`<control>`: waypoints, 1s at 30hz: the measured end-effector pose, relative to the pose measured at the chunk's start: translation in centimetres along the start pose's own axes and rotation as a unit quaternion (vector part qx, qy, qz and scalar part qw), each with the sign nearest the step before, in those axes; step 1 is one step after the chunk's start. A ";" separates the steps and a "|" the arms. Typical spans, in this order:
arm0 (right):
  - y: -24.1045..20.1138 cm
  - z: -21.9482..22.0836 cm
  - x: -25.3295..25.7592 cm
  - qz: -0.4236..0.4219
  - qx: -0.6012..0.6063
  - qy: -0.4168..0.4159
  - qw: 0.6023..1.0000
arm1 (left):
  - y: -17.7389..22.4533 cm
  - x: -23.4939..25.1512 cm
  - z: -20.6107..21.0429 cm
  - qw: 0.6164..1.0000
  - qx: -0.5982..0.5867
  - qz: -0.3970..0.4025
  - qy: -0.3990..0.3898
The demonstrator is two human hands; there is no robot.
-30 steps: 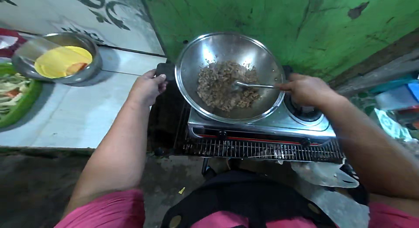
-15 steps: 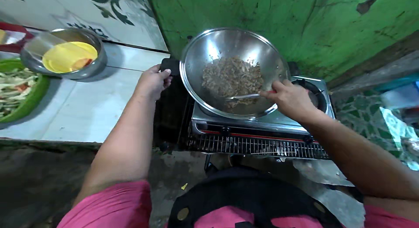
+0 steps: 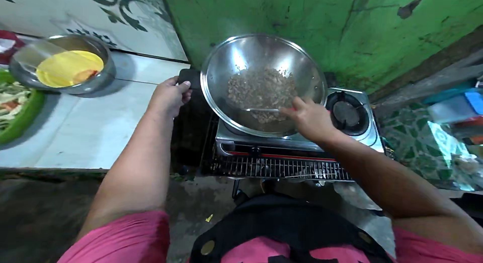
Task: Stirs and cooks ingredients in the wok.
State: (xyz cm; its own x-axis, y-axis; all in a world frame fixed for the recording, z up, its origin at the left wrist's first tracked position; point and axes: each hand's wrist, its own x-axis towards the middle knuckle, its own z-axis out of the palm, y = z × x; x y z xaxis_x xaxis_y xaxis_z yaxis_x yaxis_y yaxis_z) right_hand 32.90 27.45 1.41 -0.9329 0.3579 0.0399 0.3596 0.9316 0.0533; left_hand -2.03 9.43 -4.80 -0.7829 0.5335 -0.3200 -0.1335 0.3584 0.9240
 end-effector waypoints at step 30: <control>11.1 -7.1 -4.5 0.168 0.114 -0.166 0.965 | 0.4 -0.3 0.2 1.000 0.015 -0.016 0.010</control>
State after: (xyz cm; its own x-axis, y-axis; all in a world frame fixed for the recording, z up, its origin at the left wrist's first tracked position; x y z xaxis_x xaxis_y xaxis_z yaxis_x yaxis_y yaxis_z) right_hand 41.26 35.75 8.87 -0.7325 0.6072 -0.3077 0.6644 0.7362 -0.1288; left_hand -1.77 9.57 -4.40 -0.7909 0.5056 -0.3447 -0.1407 0.3979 0.9066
